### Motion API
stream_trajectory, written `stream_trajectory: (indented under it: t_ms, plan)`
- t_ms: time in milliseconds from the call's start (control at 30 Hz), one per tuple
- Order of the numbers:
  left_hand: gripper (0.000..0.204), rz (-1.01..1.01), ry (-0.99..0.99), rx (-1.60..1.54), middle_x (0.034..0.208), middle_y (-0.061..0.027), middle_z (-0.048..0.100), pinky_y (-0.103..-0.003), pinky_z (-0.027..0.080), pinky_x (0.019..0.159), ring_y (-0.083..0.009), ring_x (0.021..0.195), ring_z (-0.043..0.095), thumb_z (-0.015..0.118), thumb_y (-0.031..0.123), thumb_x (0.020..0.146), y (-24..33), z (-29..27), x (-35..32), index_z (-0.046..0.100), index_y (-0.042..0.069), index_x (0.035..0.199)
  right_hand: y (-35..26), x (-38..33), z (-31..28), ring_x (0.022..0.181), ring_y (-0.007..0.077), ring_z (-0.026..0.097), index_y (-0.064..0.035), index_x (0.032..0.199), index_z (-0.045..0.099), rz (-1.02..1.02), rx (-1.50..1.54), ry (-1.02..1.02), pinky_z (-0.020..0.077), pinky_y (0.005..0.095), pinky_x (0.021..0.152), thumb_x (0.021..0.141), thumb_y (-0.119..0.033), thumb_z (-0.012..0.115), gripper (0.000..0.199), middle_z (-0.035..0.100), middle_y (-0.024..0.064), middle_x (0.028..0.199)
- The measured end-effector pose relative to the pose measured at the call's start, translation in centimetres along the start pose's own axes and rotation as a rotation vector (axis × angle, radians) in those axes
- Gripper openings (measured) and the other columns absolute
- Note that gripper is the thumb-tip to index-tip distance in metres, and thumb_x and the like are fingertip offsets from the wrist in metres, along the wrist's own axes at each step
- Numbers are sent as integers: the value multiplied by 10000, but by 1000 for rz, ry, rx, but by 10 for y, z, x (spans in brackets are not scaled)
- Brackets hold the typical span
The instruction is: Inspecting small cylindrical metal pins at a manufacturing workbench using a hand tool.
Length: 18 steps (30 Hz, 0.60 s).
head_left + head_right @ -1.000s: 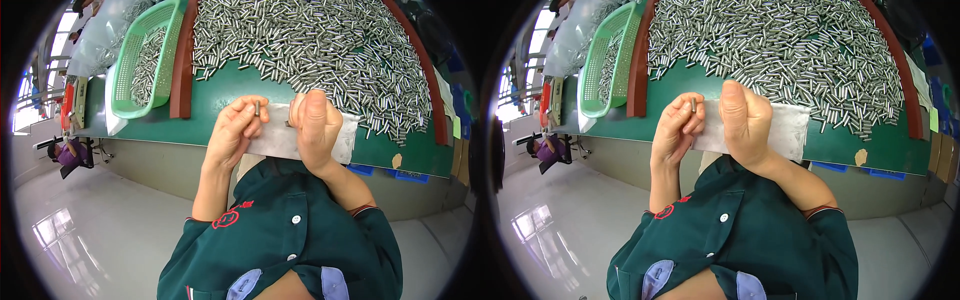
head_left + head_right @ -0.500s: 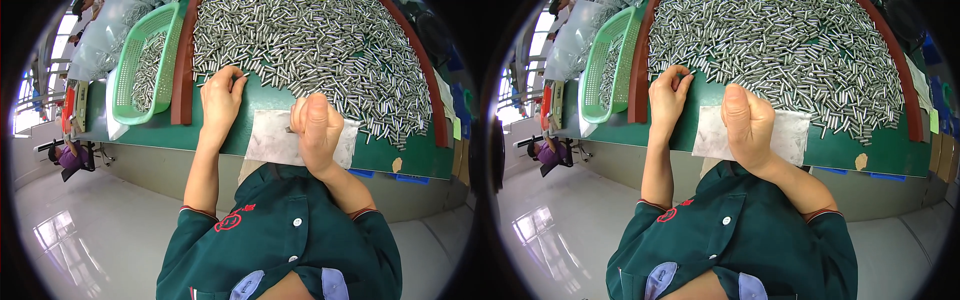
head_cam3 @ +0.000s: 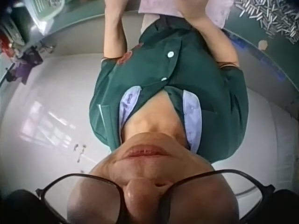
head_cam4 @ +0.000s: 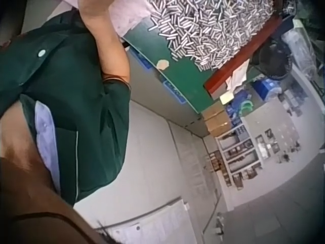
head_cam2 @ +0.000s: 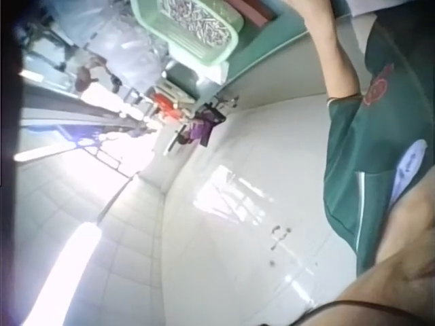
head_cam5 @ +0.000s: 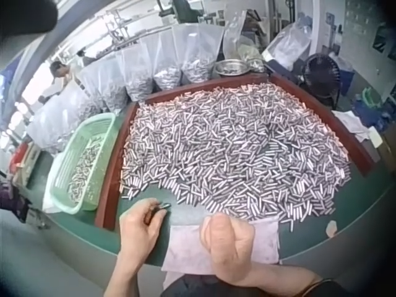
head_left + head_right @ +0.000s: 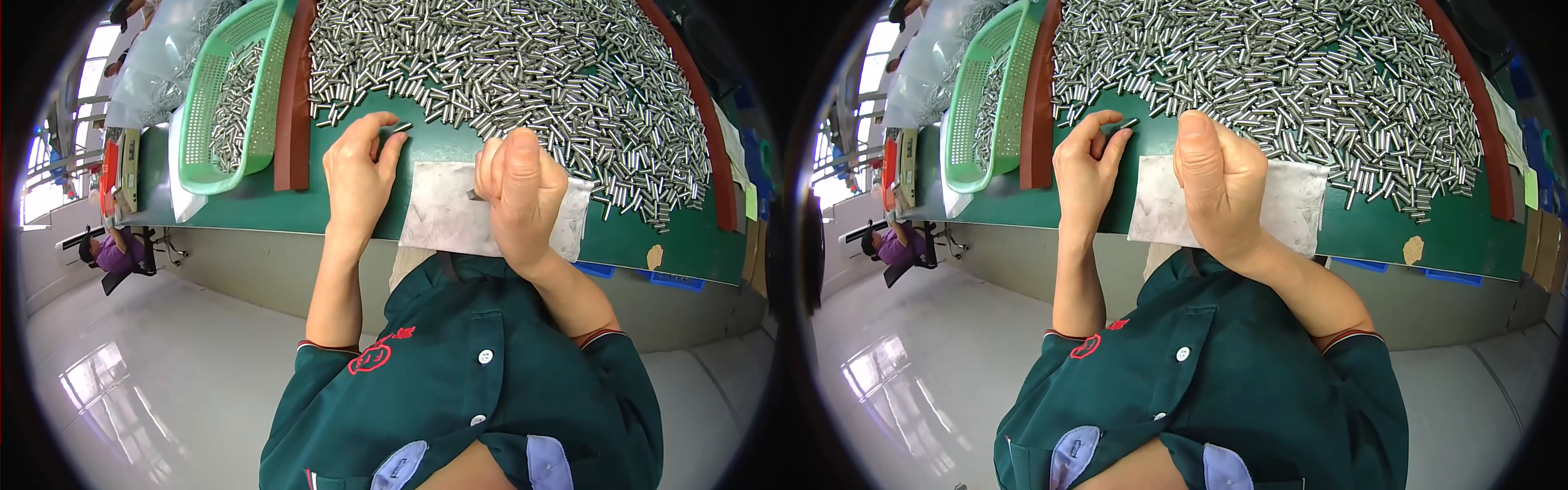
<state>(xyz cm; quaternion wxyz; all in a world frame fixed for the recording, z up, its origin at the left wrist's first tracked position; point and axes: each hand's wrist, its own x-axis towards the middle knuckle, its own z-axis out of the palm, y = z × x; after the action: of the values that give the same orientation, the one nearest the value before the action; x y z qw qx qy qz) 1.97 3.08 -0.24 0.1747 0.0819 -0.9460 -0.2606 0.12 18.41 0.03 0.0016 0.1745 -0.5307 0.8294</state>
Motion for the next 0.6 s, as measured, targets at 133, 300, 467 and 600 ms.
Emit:
stream_trajectory:
  t_ms: [133, 300, 467, 600]
  plan:
    - [82, 95, -1, -8, 495, -42, 371, -269, 285, 412, -122, 423, 319, 621, 37, 693, -9, 9, 5, 583, 19, 763, 2, 0, 0, 422, 70, 258, -59, 558, 310, 8, 17, 18, 222, 219, 385, 932, -270, 309, 430, 301, 3, 476]
    - [65, 35, -35, 2, 591, -94, 502, -329, 377, 480, -226, 493, 475, 607, 41, 693, -3, 7, 4, 559, 25, 734, 1, 0, -1, 438, 39, 282, -52, 547, 342, 44, 129, 58, 237, 211, 390, 915, -209, 379, 401, 333, -28, 486]
    - [65, 34, -26, -7, 601, -95, 511, -324, 385, 488, -224, 501, 486, 606, 40, 696, -3, 7, 3, 563, 24, 742, -1, 0, 1, 425, 53, 273, -56, 552, 327, 32, 74, 34, 228, 212, 383, 922, -237, 347, 412, 318, -12, 478]
    - [64, 65, 2, -56, 610, -102, 517, -314, 392, 482, -222, 497, 491, 605, 28, 699, -2, 6, 1, 563, 19, 746, -1, -1, 1, 415, 71, 268, -57, 556, 313, 30, 35, 29, 221, 217, 382, 931, -261, 311, 427, 305, 5, 470]
